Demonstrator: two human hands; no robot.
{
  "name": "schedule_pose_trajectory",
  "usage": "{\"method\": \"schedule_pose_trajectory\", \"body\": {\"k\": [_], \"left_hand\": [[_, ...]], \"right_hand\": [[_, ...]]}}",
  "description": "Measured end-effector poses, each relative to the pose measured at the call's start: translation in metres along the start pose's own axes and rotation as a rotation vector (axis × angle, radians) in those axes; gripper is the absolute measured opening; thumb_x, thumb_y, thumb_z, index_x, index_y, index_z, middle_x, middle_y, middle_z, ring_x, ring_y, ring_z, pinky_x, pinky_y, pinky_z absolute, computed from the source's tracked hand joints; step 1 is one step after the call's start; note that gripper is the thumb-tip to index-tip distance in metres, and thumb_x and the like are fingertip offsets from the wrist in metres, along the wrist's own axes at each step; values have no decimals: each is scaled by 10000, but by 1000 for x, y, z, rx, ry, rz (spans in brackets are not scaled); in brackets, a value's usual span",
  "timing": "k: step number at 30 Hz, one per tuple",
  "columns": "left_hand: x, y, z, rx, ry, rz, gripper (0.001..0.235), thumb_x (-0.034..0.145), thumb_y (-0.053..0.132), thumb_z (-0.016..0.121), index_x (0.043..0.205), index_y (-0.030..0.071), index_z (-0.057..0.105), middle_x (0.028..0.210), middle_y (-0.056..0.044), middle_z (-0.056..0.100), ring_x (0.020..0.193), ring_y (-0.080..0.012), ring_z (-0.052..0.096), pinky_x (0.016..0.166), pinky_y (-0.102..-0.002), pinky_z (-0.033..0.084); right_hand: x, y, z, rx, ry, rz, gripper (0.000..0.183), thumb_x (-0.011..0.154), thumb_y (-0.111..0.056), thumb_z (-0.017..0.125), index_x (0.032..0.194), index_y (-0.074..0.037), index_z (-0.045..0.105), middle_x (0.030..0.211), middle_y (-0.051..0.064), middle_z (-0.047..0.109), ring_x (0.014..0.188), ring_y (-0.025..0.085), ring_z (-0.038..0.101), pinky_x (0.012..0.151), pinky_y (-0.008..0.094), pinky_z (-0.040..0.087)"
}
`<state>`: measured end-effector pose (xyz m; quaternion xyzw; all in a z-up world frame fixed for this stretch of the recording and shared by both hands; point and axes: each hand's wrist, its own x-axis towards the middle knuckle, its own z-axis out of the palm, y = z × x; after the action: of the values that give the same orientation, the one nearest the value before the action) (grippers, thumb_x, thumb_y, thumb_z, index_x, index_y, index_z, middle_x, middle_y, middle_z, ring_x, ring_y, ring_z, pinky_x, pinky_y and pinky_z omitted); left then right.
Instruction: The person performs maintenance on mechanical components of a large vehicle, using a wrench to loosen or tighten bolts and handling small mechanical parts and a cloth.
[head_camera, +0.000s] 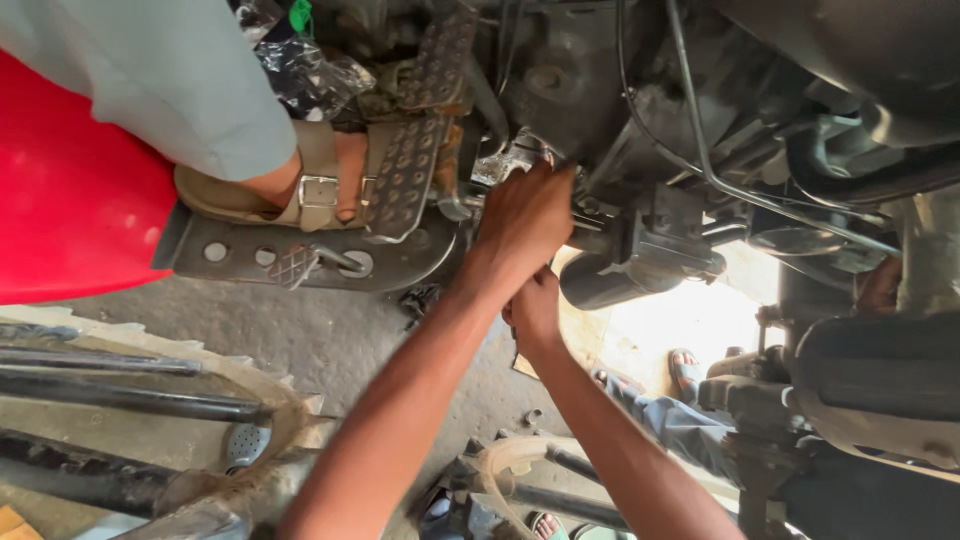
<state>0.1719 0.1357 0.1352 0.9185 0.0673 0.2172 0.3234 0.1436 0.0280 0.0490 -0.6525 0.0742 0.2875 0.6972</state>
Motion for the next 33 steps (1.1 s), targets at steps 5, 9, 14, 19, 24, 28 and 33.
{"method": "schedule_pose_trajectory", "body": {"k": [5, 9, 14, 19, 24, 28, 33], "left_hand": [[67, -29, 55, 296, -369, 63, 217, 876, 148, 600, 991, 81, 772, 1028, -158, 752, 988, -338, 733, 813, -497, 588], [83, -57, 71, 289, -680, -23, 340, 818, 209, 623, 1117, 110, 751, 1190, -146, 727, 1103, -323, 709, 905, -472, 570], [98, -63, 57, 243, -775, -208, 392, 887, 277, 555, 1202, 142, 747, 1322, -151, 666, 1236, -327, 639, 1031, -452, 502], [106, -50, 50, 254, -817, -197, 412, 892, 286, 541, 1221, 132, 735, 1341, -149, 656, 1256, -330, 625, 1042, -457, 494], [107, -46, 43, 259, -848, -178, 431, 897, 295, 527, 1239, 121, 724, 1360, -147, 646, 1275, -333, 611, 1053, -463, 486], [106, -43, 37, 262, -881, -151, 447, 901, 301, 515, 1255, 113, 715, 1375, -146, 638, 1290, -335, 600, 1062, -467, 480], [111, -47, 53, 276, -906, -61, 463, 907, 307, 496, 1263, 103, 710, 1386, -146, 634, 1305, -335, 592, 1070, -464, 478]], "right_hand": [[-4, -25, 9, 8, 5, 37, 318, 1028, -151, 424, 1280, -61, 595, 675, -6, 504, 448, 64, 363, 370, 262, 250], [-17, -24, 16, -40, 10, -10, 427, 1036, -189, 460, 1447, -101, 530, 717, -4, 518, 437, 59, 339, 366, 259, 250], [-13, -26, 14, 52, 9, 53, 435, 1040, -183, 481, 1465, -102, 528, 719, -6, 508, 454, 53, 359, 378, 254, 279], [-16, -26, 16, 7, 21, 20, 399, 1030, -177, 488, 1410, -78, 561, 685, -9, 492, 440, 64, 336, 361, 259, 266], [-15, -26, 23, -1, 31, 1, 343, 1049, -186, 492, 1345, -36, 578, 684, -20, 471, 459, 58, 360, 368, 248, 266], [-11, -33, 24, 34, 54, 53, 342, 1028, -193, 487, 1349, -119, 577, 665, -40, 491, 438, 56, 330, 356, 251, 255], [-2, -26, 20, -2, 47, -5, 358, 1030, -183, 491, 1364, -105, 594, 658, -37, 478, 421, 52, 318, 344, 243, 236]]}}
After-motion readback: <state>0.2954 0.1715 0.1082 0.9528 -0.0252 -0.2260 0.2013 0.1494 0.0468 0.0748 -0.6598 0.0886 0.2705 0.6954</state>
